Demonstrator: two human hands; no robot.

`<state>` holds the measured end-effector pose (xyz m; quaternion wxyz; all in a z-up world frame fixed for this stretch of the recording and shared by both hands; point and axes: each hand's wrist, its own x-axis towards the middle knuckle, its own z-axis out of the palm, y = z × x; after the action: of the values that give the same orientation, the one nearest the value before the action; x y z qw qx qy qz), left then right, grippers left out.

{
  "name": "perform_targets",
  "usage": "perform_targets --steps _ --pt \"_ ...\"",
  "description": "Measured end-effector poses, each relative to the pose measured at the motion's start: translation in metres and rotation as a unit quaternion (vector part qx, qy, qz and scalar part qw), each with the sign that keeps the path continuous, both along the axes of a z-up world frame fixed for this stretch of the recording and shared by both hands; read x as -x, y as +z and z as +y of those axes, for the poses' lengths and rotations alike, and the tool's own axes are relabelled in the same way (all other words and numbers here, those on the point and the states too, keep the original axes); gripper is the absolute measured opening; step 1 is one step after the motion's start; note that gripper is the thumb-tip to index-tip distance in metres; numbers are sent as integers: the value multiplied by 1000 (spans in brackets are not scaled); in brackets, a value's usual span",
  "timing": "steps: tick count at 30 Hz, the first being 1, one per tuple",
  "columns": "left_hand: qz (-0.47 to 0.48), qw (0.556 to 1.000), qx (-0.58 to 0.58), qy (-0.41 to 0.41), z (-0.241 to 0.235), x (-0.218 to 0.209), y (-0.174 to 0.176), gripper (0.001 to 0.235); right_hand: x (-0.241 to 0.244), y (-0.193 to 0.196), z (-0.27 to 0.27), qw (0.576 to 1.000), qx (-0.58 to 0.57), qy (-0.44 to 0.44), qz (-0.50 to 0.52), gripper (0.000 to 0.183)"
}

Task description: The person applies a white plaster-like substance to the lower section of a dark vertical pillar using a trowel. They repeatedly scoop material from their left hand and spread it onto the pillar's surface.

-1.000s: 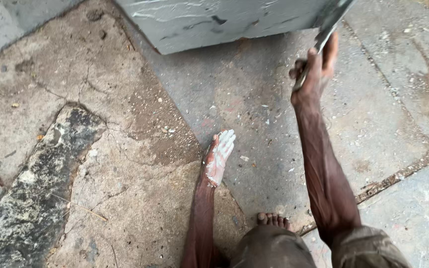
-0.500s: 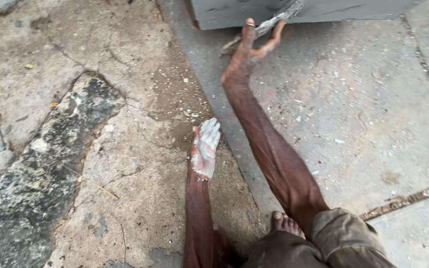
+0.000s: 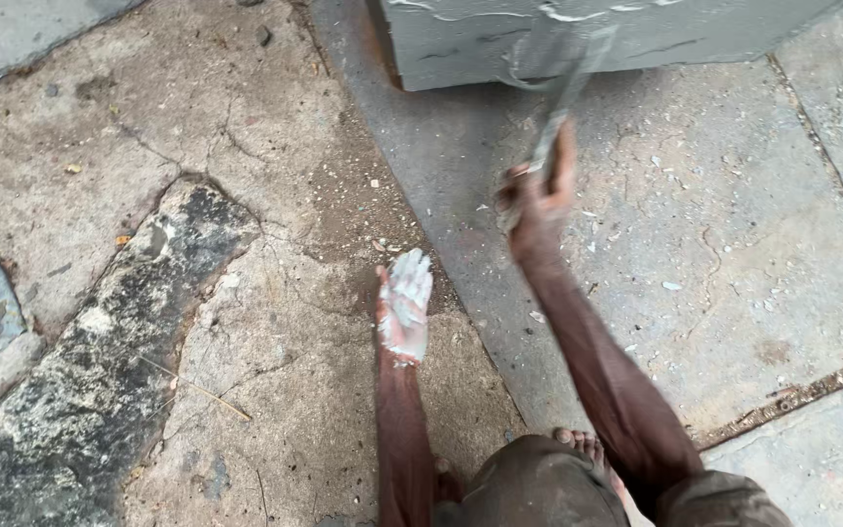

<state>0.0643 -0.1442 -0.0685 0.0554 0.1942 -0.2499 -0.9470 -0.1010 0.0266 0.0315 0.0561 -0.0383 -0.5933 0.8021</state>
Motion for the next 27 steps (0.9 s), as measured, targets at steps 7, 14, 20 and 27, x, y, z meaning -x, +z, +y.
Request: perform_targets --steps 7,14,20,27 --pt "-16 996 -88 26 -12 -8 -4 93 45 21 -74 982 166 -75 -39 102" --pt "-100 988 -26 118 -56 -17 41 86 20 -9 -223 987 156 -17 -26 107" --pt "-81 983 64 153 -78 8 56 75 -33 17 -114 939 -185 290 -3 90" --pt "54 984 -155 64 -29 90 18 88 -91 50 -16 761 -423 465 160 91"
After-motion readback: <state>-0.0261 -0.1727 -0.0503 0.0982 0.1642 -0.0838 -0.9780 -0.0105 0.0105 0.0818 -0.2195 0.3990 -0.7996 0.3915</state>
